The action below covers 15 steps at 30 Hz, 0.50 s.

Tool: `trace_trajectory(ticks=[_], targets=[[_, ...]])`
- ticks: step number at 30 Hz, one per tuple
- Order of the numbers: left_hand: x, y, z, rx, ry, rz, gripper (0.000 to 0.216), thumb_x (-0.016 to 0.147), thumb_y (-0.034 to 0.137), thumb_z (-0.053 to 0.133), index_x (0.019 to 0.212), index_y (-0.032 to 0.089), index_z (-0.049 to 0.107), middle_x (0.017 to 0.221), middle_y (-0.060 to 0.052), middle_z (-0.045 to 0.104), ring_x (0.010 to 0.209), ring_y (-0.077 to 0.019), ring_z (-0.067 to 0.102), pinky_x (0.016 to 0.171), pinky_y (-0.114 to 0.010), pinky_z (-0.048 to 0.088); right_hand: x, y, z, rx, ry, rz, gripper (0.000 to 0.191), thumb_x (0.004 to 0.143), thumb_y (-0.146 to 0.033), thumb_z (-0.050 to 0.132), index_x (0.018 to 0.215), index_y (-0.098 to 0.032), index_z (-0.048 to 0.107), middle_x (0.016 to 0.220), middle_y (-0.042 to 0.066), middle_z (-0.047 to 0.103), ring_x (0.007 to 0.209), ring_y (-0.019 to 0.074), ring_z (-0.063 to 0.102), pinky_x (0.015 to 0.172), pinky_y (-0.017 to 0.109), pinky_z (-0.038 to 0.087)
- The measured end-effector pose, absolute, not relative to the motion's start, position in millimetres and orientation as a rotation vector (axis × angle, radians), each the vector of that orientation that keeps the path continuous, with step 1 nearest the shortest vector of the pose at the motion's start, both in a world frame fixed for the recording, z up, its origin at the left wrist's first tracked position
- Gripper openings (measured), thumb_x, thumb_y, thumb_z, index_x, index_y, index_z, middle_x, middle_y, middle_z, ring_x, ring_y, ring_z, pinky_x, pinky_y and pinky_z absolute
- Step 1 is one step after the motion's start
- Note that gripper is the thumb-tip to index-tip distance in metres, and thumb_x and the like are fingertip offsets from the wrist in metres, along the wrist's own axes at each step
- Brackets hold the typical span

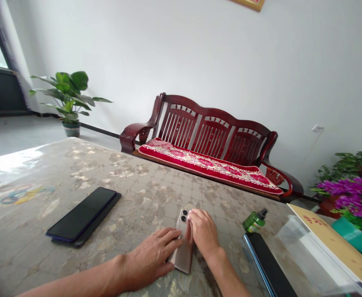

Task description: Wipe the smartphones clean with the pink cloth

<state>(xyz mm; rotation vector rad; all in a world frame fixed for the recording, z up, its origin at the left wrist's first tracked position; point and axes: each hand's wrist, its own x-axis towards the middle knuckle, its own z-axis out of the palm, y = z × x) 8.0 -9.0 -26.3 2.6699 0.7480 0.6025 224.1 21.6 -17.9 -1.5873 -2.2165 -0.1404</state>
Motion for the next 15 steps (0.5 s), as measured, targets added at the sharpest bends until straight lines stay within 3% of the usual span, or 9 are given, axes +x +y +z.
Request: trace_trajectory(ticks=[15], targets=[[8.7,-9.5,-23.6,2.643,0.74,0.566,0.042,0.087,0.026,0.061,0.126,0.023,0.048,0.132,-0.007,0.054,0.122,-0.0256,0.047,0.109,-0.037,0.034,218.8,-2.3,-18.1,-1.446,-2.255,-0.078,0.028,0.093,-0.013,0.045,0.102,-0.022,0.07,0.109,0.006,0.071,0.104,0.0198,0.062,0.094,0.036,0.049]])
